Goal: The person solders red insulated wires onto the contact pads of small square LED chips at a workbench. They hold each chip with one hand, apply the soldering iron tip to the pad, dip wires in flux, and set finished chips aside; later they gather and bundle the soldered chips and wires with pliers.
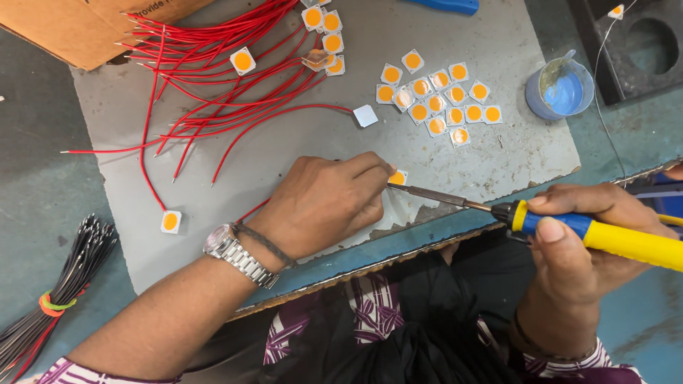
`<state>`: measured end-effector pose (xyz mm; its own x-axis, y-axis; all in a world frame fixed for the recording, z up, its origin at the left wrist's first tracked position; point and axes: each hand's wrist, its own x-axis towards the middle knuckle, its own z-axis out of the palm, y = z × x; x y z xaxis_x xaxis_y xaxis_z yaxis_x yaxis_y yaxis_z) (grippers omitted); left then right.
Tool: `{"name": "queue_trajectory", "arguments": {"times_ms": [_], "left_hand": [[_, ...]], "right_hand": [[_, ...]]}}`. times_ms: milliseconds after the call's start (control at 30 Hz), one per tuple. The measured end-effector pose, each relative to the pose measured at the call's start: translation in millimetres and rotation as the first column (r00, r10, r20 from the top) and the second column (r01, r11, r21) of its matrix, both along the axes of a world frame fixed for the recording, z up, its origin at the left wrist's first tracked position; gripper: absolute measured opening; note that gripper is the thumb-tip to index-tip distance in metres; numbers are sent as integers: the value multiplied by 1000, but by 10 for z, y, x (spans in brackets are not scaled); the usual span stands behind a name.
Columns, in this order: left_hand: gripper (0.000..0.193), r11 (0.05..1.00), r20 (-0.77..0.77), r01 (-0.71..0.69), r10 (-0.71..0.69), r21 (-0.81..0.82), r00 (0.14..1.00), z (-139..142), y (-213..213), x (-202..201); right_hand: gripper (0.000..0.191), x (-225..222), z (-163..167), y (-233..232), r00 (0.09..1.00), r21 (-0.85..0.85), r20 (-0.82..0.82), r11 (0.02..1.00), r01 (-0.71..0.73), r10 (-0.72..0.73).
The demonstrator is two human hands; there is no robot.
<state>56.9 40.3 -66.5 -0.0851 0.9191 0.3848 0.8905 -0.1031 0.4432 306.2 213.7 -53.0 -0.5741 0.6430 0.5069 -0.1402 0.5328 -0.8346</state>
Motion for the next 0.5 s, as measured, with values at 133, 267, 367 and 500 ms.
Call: {"name": "queue_trajectory", "arguments": {"times_ms": [133,267,367,500], "left_hand": [[25,1000,8,-2,2,10,1000,-3,-1,0],[23,1000,12,-4,4,-8,1000,5,7,3],[23,1000,20,-2,2,2,1000,21,4,4],[22,1000,35,-6,7,-15,999,33,12,3]], "right_hand": [[27,-35,133,35,996,106,76,993,-56,49],[27,-103,268,85,982,214,154,967,-141,109],[26,-164,364,50,976,235,192,960,-151,107],[25,-277,503,26,968,273,239,951,-145,79]]}}
